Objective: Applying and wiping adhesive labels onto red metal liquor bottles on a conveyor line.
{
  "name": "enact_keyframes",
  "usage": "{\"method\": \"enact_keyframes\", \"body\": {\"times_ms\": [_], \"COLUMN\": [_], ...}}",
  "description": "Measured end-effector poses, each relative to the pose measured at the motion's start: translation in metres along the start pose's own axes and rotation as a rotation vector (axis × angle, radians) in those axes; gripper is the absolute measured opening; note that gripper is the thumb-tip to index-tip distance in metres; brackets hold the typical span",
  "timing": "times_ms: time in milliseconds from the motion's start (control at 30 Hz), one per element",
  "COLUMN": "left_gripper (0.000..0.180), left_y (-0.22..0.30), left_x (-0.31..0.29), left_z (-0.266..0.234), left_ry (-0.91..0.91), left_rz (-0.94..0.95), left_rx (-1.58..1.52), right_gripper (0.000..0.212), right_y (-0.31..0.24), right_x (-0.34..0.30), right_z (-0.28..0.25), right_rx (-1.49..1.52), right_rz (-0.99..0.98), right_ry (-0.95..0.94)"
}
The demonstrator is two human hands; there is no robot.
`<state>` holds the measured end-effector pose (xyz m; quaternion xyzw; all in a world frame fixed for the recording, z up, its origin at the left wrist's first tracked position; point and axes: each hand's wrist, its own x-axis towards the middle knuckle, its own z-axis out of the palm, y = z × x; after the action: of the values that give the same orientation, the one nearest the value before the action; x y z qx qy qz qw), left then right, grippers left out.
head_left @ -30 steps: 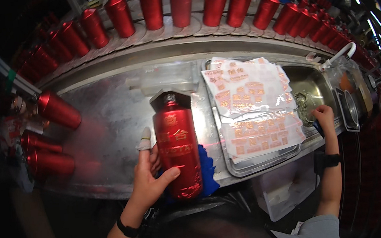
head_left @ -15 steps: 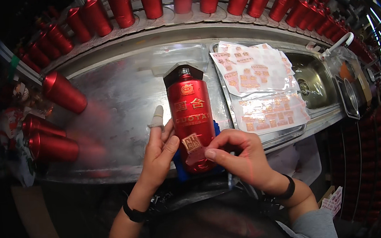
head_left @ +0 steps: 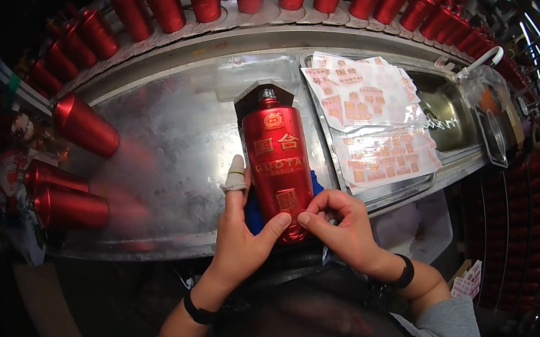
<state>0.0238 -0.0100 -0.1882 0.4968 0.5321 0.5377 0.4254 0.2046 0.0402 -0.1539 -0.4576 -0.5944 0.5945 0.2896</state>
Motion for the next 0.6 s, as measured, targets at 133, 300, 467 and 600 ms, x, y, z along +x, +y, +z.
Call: {"method": "enact_keyframes", "body": {"times_ms": [133, 300, 467, 600], "left_gripper": [0.097, 0.096, 0.096, 0.096], "left_y": [-0.005, -0.004, -0.002, -0.001], "left_x": [0.000, 0.001, 0.002, -0.001], "left_z": [-0.001, 0.000, -0.002, -0.004], "left_ry": [0.020, -0.006, -0.014, -0.029], "left_rz": [-0.041, -0.048, -0.050, -0.026], "left_rx": [0.034, -0.078, -0.103, -0.050], "right_gripper": [0.014, 0.015, 0.016, 0.019], "right_y": [0.002, 0.004, 0.008, 0.007], "right_x": [0.000, 0.001, 0.005, 0.006], "right_z": [-0.002, -0.002, -0.007, -0.018], "right_rx": [-0.027, -0.018, -0.027, 0.145], "right_rz": [-0.005, -0.004, 0.001, 0.113], "right_ry": [-0.006, -0.023, -0.068, -0.086]}}
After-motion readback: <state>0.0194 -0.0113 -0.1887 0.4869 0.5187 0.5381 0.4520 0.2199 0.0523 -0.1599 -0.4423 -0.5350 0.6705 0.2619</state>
